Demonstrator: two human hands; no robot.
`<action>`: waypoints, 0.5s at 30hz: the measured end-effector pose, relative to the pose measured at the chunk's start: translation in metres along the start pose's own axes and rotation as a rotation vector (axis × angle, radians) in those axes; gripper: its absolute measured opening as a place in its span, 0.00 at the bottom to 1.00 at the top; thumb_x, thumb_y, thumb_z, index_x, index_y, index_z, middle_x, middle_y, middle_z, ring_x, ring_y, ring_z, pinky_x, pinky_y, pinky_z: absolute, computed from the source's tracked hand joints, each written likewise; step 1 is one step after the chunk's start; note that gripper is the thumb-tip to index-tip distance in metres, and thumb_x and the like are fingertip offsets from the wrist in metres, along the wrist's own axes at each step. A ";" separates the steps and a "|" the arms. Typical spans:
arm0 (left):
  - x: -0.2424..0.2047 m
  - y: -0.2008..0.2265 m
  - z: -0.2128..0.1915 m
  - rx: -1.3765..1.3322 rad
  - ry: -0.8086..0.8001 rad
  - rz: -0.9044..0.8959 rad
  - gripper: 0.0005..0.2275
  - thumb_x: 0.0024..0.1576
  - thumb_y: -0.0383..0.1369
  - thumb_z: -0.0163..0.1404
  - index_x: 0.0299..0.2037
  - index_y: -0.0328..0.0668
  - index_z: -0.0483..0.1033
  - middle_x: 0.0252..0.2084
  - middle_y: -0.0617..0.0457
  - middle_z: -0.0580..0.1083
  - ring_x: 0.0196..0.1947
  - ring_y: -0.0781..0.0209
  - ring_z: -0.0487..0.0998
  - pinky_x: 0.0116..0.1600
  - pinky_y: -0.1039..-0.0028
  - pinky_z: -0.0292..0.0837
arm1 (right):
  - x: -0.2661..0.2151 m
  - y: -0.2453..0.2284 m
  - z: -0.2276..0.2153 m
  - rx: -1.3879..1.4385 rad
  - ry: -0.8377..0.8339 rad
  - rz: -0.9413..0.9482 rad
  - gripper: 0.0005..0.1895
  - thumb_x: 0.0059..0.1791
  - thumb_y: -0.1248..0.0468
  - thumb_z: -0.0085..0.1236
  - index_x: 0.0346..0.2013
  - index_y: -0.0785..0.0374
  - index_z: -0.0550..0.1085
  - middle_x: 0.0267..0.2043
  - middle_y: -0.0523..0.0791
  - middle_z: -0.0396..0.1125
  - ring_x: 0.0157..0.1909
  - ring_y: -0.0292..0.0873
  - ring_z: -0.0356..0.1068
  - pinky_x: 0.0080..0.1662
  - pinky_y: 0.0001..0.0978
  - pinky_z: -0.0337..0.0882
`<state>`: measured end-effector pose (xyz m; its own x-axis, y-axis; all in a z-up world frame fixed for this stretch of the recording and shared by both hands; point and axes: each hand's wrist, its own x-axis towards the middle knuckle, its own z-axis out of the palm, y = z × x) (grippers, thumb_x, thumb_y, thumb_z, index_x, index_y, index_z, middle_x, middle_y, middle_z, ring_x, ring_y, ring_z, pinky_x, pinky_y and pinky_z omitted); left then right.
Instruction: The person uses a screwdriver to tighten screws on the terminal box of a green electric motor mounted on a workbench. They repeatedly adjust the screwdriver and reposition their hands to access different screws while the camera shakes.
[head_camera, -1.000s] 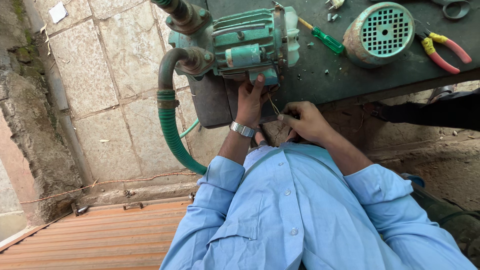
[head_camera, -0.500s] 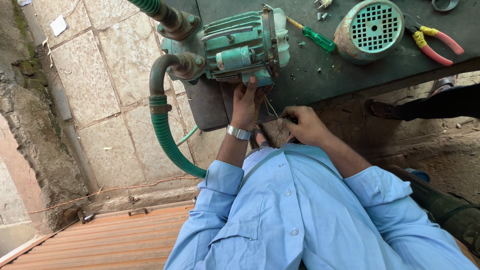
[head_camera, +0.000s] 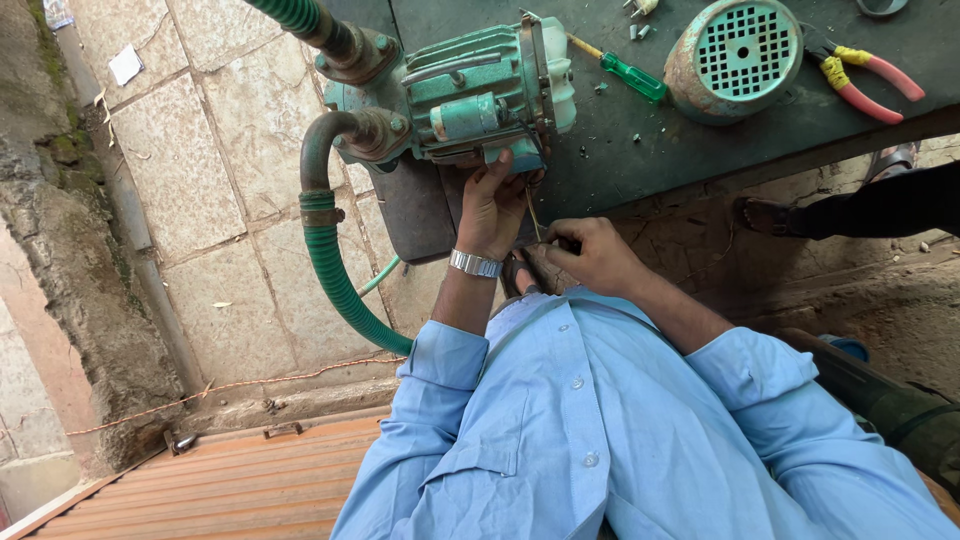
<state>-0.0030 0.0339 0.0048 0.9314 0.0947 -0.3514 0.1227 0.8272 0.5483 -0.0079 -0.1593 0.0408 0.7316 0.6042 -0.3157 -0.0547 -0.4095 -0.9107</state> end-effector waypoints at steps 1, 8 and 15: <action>0.000 0.001 0.001 -0.002 0.010 -0.003 0.16 0.60 0.34 0.59 0.54 0.33 0.74 0.50 0.45 0.79 0.53 0.53 0.80 0.57 0.64 0.76 | 0.001 0.000 0.000 0.006 0.010 -0.046 0.11 0.49 0.63 0.60 0.36 0.71 0.78 0.24 0.46 0.70 0.27 0.34 0.66 0.31 0.32 0.68; 0.006 -0.004 0.005 0.020 0.097 0.011 0.12 0.62 0.32 0.55 0.51 0.33 0.74 0.47 0.44 0.80 0.49 0.53 0.82 0.53 0.64 0.77 | 0.008 0.003 -0.022 -0.058 0.245 0.028 0.15 0.54 0.57 0.58 0.41 0.70 0.78 0.30 0.50 0.74 0.32 0.38 0.71 0.35 0.34 0.71; 0.010 -0.009 -0.003 0.031 0.101 0.017 0.12 0.61 0.34 0.56 0.50 0.37 0.76 0.46 0.49 0.80 0.48 0.57 0.81 0.54 0.65 0.74 | 0.041 -0.011 -0.035 0.012 0.357 -0.085 0.22 0.53 0.51 0.62 0.42 0.71 0.78 0.33 0.46 0.75 0.36 0.36 0.74 0.38 0.31 0.73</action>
<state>0.0040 0.0293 -0.0054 0.8945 0.1653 -0.4153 0.1189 0.8077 0.5775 0.0468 -0.1538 0.0476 0.9250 0.3580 -0.1274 0.0103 -0.3587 -0.9334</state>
